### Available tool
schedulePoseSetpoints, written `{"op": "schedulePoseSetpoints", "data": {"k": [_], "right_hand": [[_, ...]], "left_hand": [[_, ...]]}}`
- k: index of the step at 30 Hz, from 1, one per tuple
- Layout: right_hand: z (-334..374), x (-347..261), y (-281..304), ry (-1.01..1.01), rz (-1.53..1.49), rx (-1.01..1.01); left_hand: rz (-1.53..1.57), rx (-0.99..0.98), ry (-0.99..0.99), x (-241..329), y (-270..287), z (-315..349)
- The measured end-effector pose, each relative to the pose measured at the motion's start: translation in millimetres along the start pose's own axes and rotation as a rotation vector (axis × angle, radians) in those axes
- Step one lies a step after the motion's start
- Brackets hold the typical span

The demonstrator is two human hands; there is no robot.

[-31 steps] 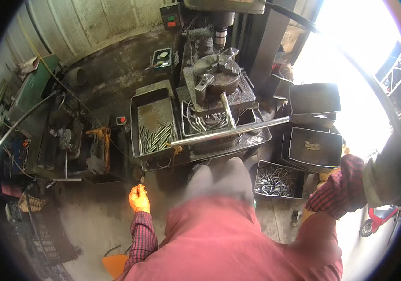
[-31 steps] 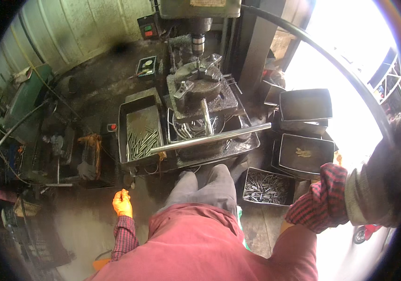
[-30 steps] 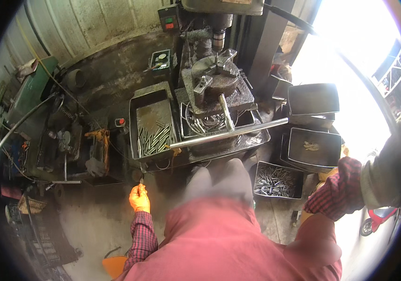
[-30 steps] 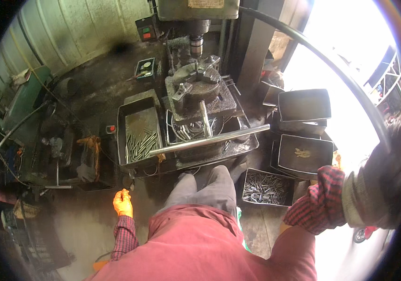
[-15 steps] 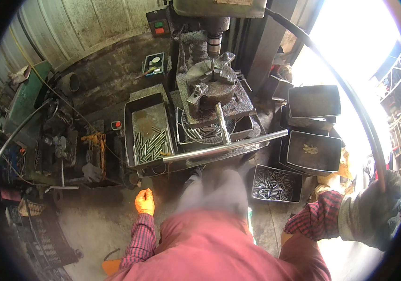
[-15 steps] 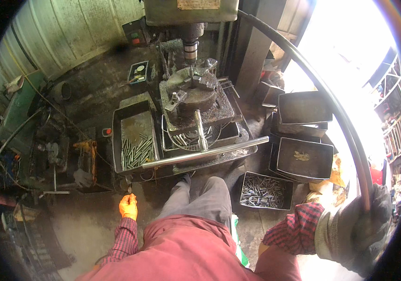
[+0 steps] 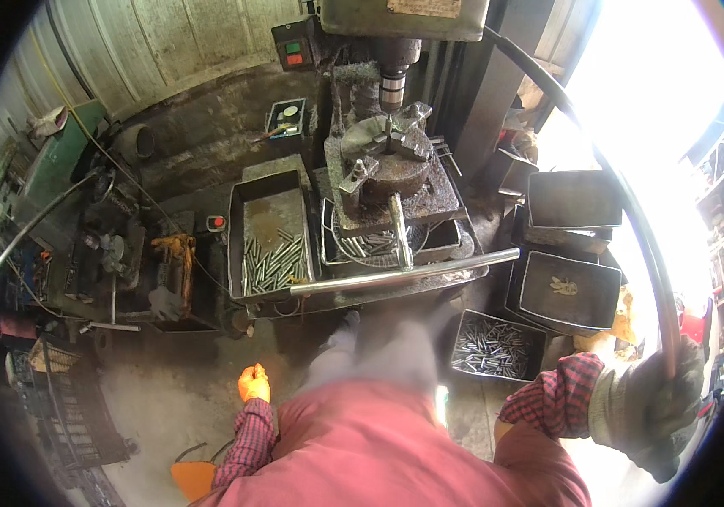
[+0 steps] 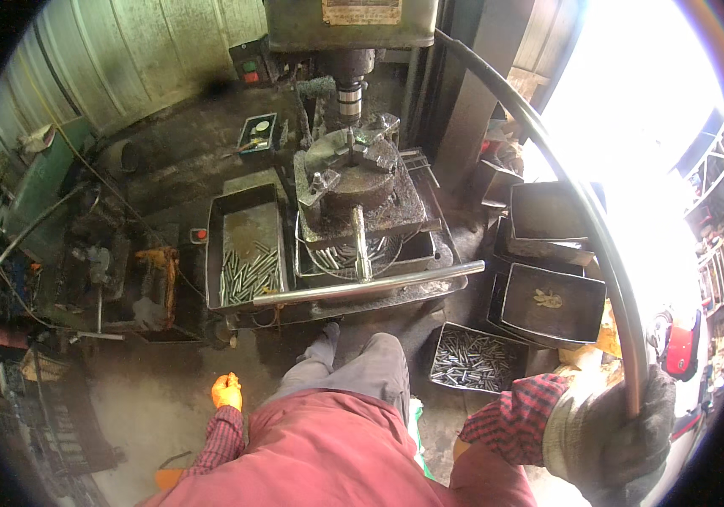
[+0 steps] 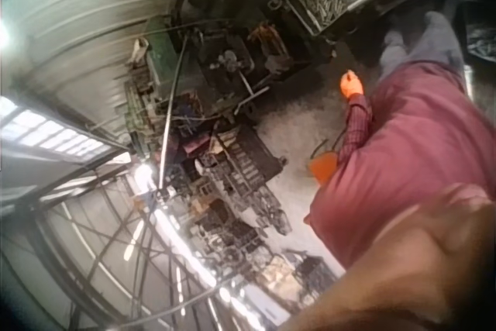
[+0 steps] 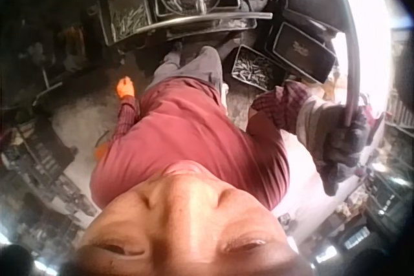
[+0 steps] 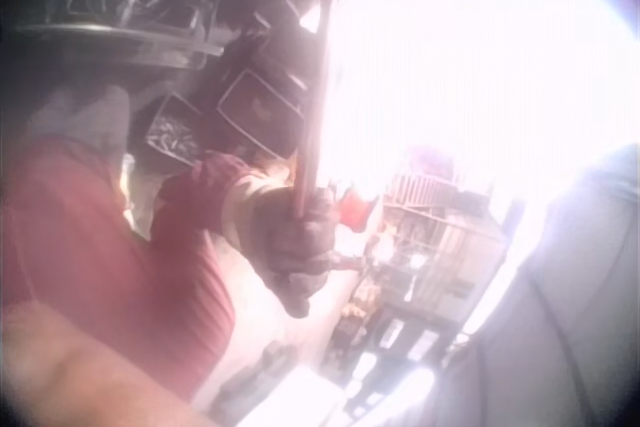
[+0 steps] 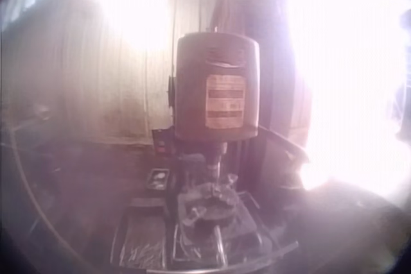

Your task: The person sits on the floor in front of a drill press and repeatedly picks up small metal rods from a tray, places them under the drill bit, and operates the machine to drill holes. After each cycle, the person removes the rod and places it into a collection bin.

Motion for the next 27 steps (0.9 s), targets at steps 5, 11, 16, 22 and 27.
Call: {"op": "schedulePoseSetpoints", "data": {"k": [5, 11, 16, 22, 27], "right_hand": [[12, 19, -8, 0.056, 0.291, -0.062], [19, 10, -11, 0.167, 0.532, -0.232], [10, -13, 1, 0.202, 0.647, -0.146], [5, -29, 30, 0.254, 0.449, 0.097], [20, -23, 26, 0.239, 0.353, 0.159]], "left_hand": [[0.01, 0.037, 0.152, -39, 10, -7], [0.047, 0.054, 0.234, -63, 19, -8], [-0.061, 0.068, 0.155, -53, 19, -6], [-0.028, 0.064, 0.142, -46, 13, 0], [-0.151, 0.092, 0.089, -57, 17, -6]]}}
Point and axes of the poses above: each hand's wrist, its own z-axis away from the middle knuckle, its own y-axis out of the back of the hand, x = y × z, the point moved 7 cm from there along -z, towards the middle knuckle, and after that the axes turned 6 degrees about y, right-handed, at the moved point
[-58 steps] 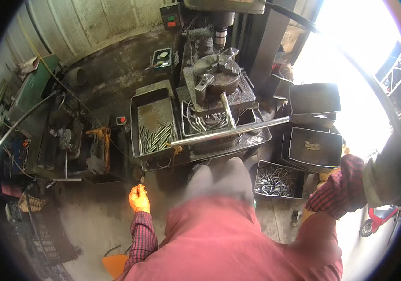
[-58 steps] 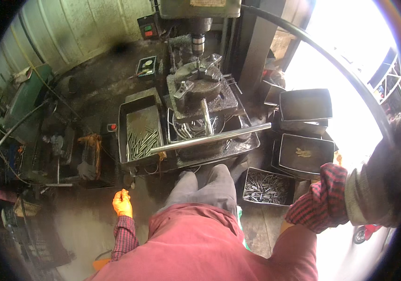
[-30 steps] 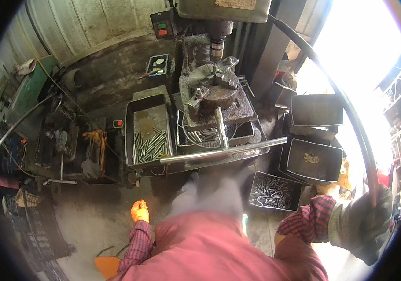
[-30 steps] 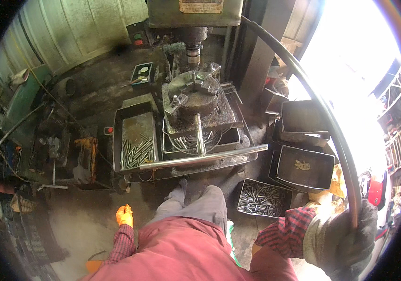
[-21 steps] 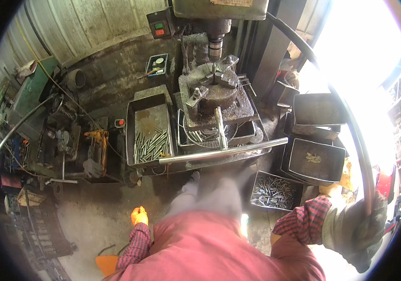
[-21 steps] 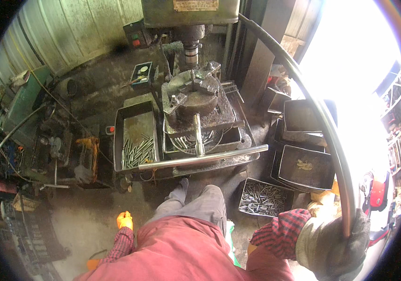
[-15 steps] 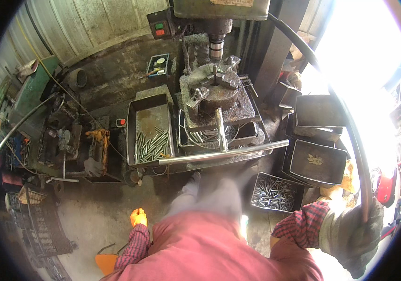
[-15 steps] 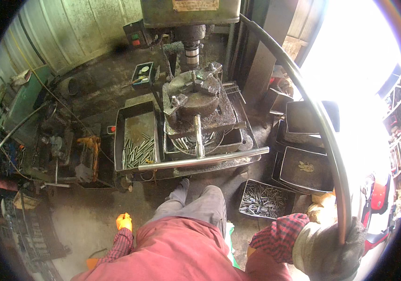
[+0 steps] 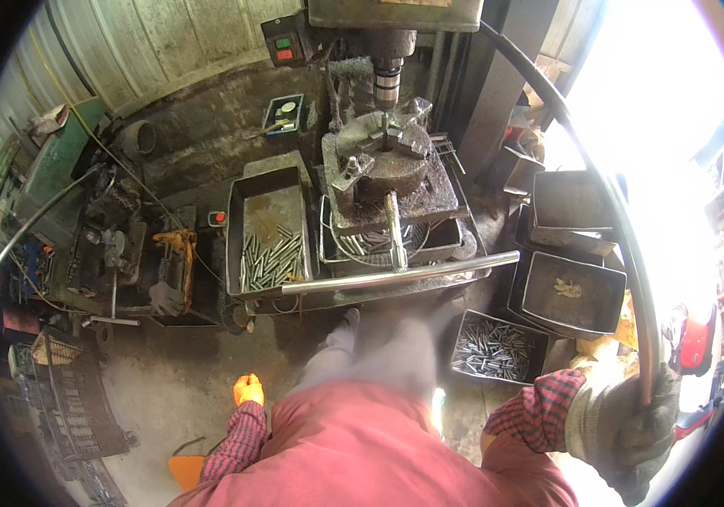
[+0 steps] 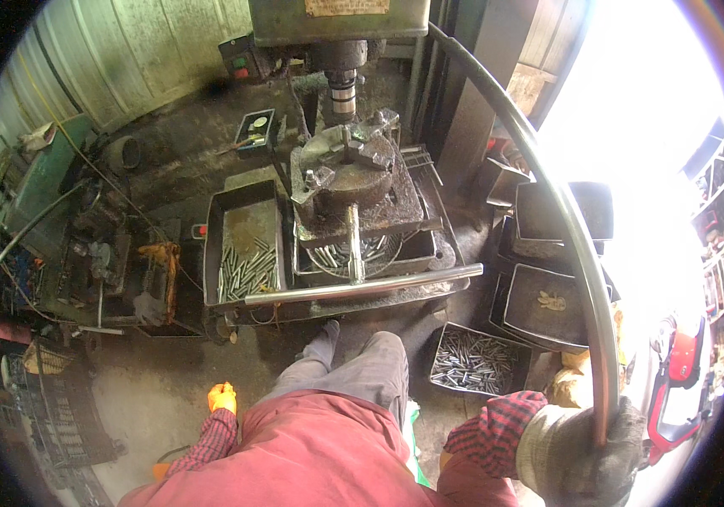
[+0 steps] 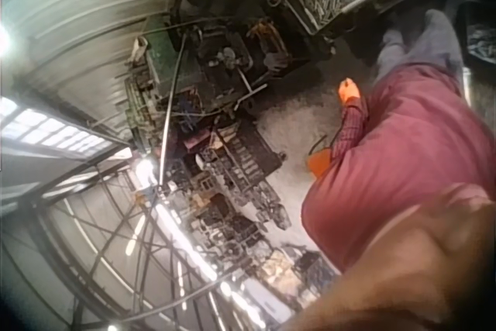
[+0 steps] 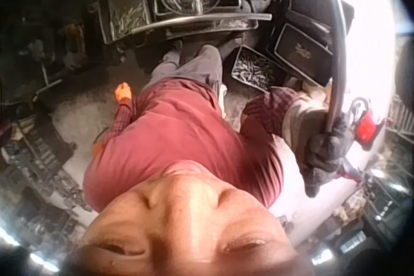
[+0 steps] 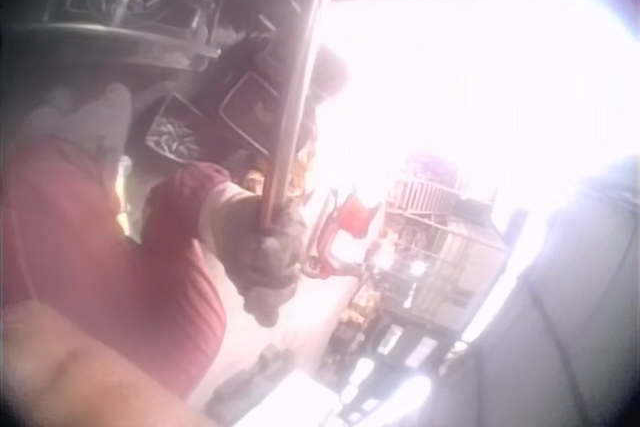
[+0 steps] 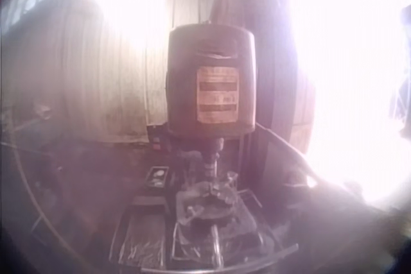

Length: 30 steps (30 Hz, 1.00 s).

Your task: The person sits on the floor in front of a drill press and repeatedly picks up small metal rods from a tray, places them under the drill bit, and operates the machine to drill holes. After each cycle, the person removes the rod and places it into a collection bin.

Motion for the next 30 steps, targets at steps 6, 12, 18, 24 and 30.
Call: {"op": "schedulePoseSetpoints", "data": {"k": [6, 12, 18, 24, 30], "right_hand": [[27, -1, -44, 0.136, 0.666, -0.727], [12, -4, 7, 0.019, -0.13, -0.004], [41, 1, -23, -0.08, -0.366, -0.145], [55, 5, -12, -0.098, -0.319, -0.191], [52, -5, -9, 0.014, 0.13, -0.356]], "left_hand": [[0.004, -0.01, 0.007, -17, 3, -10], [0.003, -0.017, 0.061, -16, 7, -3], [-0.032, 0.02, 0.001, -23, 5, -13], [-0.073, 0.034, 0.007, -30, 4, -19], [-0.033, 0.003, 0.037, -29, 5, -18]]}}
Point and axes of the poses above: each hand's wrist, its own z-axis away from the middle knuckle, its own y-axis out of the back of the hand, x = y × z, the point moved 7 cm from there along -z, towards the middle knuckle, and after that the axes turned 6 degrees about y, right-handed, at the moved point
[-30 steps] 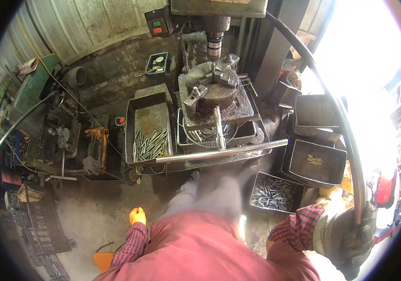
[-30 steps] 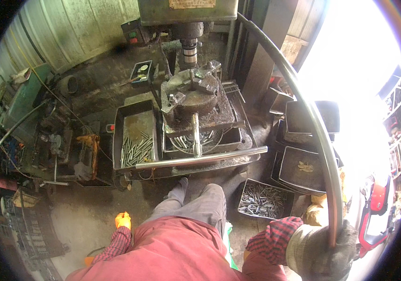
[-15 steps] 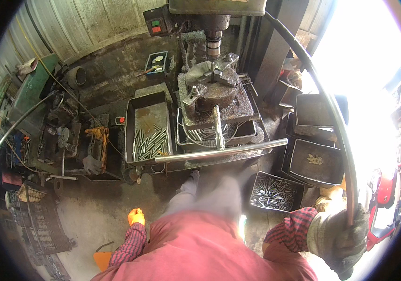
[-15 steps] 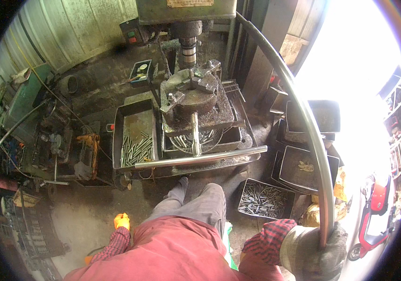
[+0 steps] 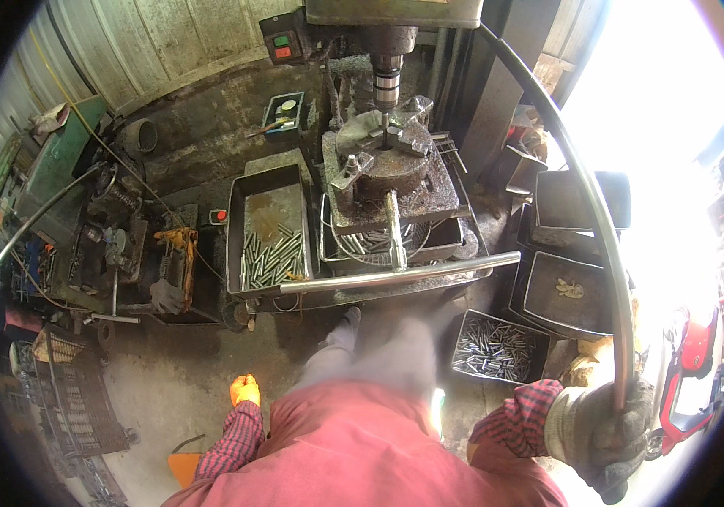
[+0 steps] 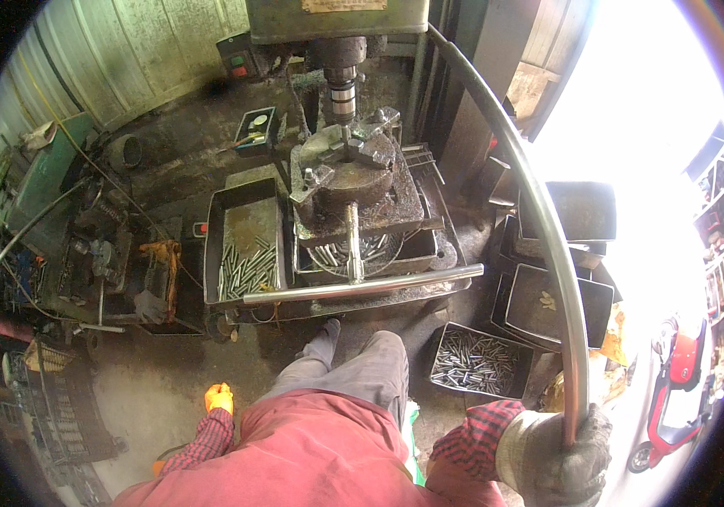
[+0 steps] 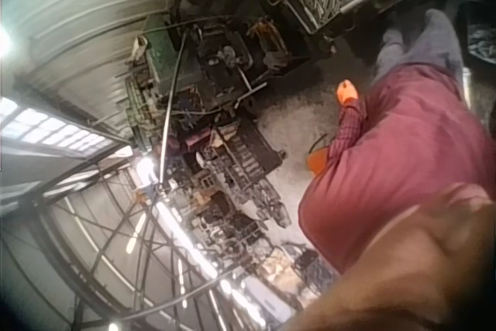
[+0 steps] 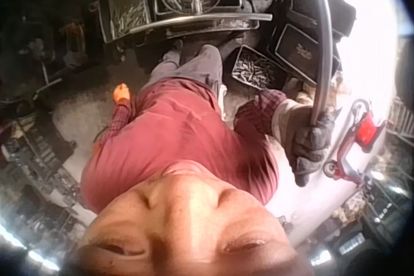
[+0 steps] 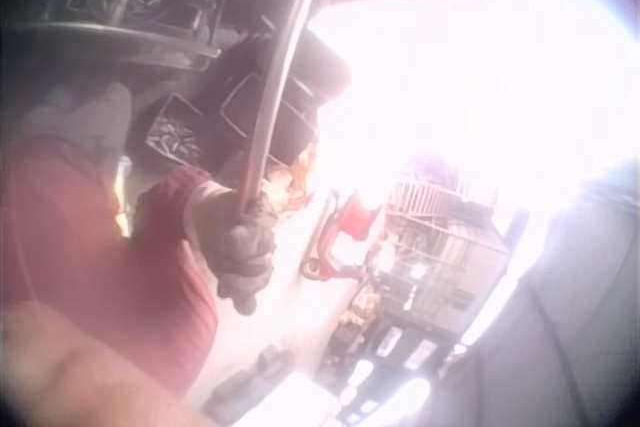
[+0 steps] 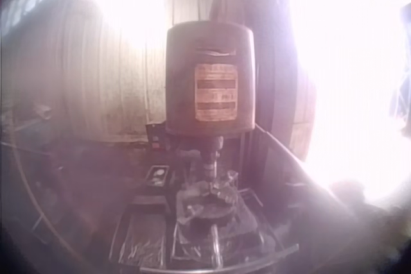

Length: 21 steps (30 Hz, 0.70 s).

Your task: The person sits on the floor in front of a drill press and repeatedly picks up small metal rods from a tray, places them under the drill bit, and operates the machine to drill holes. After each cycle, the person removes the rod and places it into a collection bin.

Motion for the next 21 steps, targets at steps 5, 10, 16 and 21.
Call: {"op": "schedulePoseSetpoints", "data": {"k": [5, 10, 16, 21], "right_hand": [[-2, -2, 15, -0.009, -0.034, 0.043], [-24, -6, 51, -0.019, -0.057, 0.124], [-64, -1, 80, -0.009, -0.152, 0.361], [-63, 9, 66, 0.032, -0.346, 0.324]], "left_hand": [[-0.047, -0.014, 0.065, -7, -3, 0], [-0.005, -0.019, 0.015, 0, -6, 3], [0.075, -0.038, 0.04, 3, -10, -1], [0.106, -0.059, 0.038, 2, -11, -1]]}}
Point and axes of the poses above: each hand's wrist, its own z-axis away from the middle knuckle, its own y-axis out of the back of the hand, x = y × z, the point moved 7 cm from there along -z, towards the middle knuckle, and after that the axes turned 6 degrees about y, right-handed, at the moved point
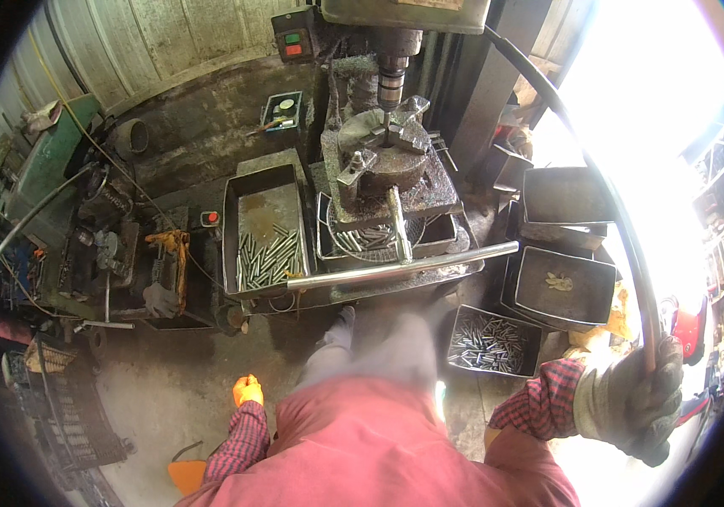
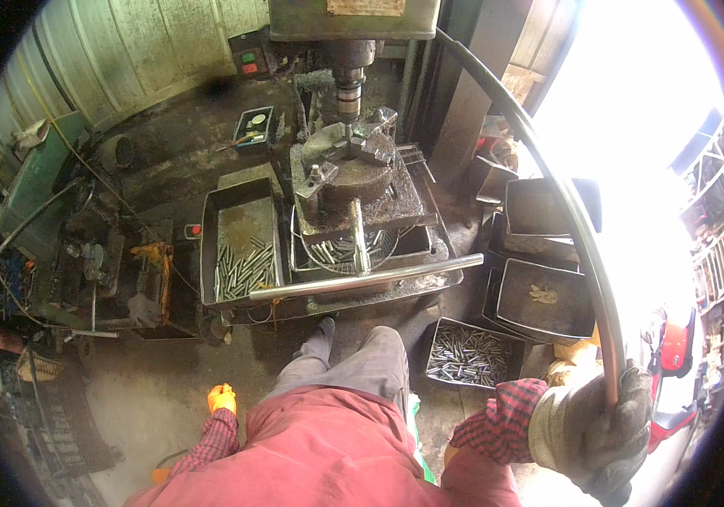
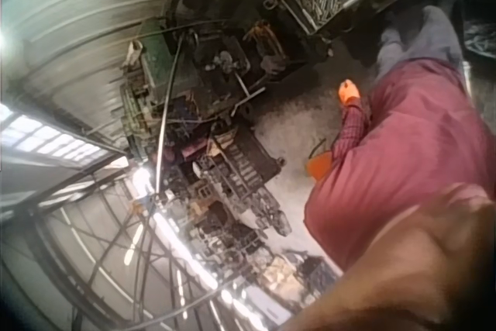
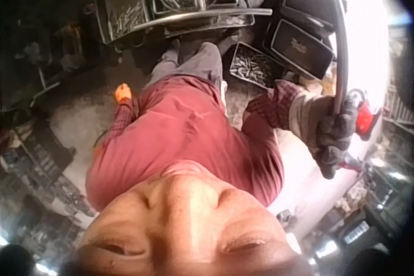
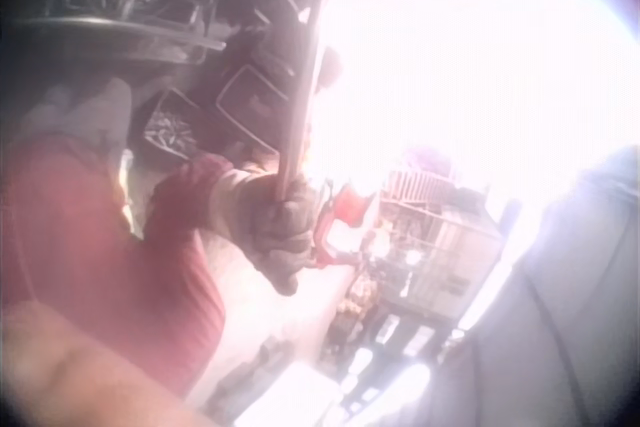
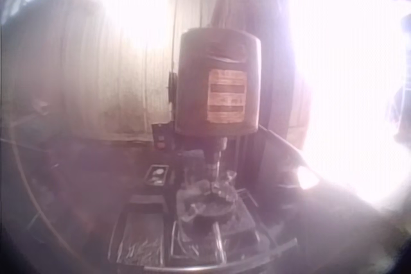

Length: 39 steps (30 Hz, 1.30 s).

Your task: The person sits on the floor in front of a drill press and repeatedly picks up small metal rods from a tray, places them under the drill bit, and operates the machine to drill holes. After each cycle, the person removes the rod and places it into a collection bin.

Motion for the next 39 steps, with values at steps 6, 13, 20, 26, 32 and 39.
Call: {"op": "schedulePoseSetpoints", "data": {"k": [6, 13, 20, 26, 32, 39], "right_hand": [[18, 10, -26, 0.023, -0.243, -0.065], [12, 16, -30, -0.058, -0.163, -0.047], [3, 18, -29, -0.079, -0.141, -0.046], [-3, 18, -31, -0.095, -0.133, -0.043], [-20, 19, -25, -0.122, -0.172, -0.046], [2, 37, -71, 0.081, 0.21, -0.092]], "left_hand": [[0.022, -0.018, 0.03, -9, 2, 1], [0.027, -0.022, 0.03, -20, -1, -9], [0.005, -0.021, 0.09, -11, 0, -1], [0.026, -0.03, 0.119, -6, 1, 1], [0.098, -0.062, 0.098, -7, -5, -7], [0.275, -0.087, -0.133, 71, -19, -14]]}}
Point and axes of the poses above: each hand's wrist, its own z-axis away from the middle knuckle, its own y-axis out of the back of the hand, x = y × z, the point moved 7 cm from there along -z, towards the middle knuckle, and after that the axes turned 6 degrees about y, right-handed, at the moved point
